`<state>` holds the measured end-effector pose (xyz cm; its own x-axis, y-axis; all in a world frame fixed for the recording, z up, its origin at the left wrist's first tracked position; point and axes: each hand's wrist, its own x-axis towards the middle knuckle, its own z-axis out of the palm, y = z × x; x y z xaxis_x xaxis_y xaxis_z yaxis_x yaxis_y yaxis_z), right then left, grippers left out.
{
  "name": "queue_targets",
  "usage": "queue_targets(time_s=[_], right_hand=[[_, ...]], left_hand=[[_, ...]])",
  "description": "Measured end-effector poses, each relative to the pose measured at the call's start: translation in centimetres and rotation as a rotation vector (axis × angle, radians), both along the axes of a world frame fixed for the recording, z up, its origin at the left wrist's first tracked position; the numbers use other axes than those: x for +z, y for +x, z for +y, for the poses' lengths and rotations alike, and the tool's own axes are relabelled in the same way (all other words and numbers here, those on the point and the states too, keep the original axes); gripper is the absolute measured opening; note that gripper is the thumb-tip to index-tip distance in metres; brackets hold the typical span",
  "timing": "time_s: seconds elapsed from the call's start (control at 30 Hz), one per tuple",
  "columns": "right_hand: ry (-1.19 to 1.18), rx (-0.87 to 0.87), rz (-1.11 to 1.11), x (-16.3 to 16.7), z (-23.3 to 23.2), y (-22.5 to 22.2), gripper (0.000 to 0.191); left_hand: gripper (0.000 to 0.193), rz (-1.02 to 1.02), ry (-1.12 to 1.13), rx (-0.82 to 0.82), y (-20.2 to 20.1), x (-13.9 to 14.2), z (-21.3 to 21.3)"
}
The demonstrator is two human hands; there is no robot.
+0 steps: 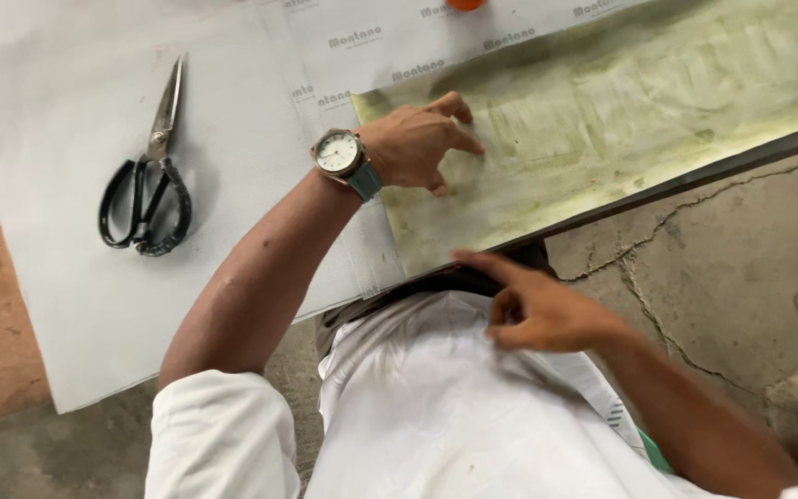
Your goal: The person points at and touches fabric sheets laid on a table, dips a finger into a jar of orange liquid, and dabs the liquid along a fabric edge. They then flip and reposition the fabric sheets and move orange fabric pieces aside on the table.
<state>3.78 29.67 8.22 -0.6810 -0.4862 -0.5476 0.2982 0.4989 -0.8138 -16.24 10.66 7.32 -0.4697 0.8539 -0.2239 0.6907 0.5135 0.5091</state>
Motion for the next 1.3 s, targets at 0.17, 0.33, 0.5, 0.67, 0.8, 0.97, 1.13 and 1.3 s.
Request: queue_targets(time_s=[0.17,0.33,0.5,0.67,0.8,0.97,1.13,1.3], right_hand=[[0.357,-0.135,-0.054,2.7,-4.0,-1.2,0.114],[0.546,0.093,-0.027,3.5,-7.2,-1.1,0.108],[0.498,0.153,0.17,2.1,-7.6,-0.8,0.112],[0.66,0.228,0.193,-0.1,-9.1,-1.1,0.103],[0.423,0.242,0.179,1.3,-7.2,-0.7,0.082],[0.62,0.11,0.132,1.2,-5.6,0.3,0.093],[0.557,0.075,0.251,-0.9,-5.7,0.0,0.089],[0.635,0.219,0.096,-0.7,-7.4,-1.0,0.085]], left_hand=[[0.077,0.019,-0.002,-0.036,-0.3,-1.2,0.0],[0.077,0.071,0.003,-0.055,-0.5,-2.0,0.0],[0.079,0.025,0.003,0.005,-0.5,-2.0,-0.4],[0.078,0.005,-0.05,0.037,-0.2,-1.8,-0.3],[0.08,0.047,-0.033,-0.026,-0.2,-1.9,-0.2],[0.079,0.034,-0.025,-0.024,-0.5,-2.2,-0.3],[0.08,0.044,-0.011,-0.02,-0.4,-2.3,-0.2],[0.08,0.033,-0.061,0.003,-0.4,-2.1,-0.2]])
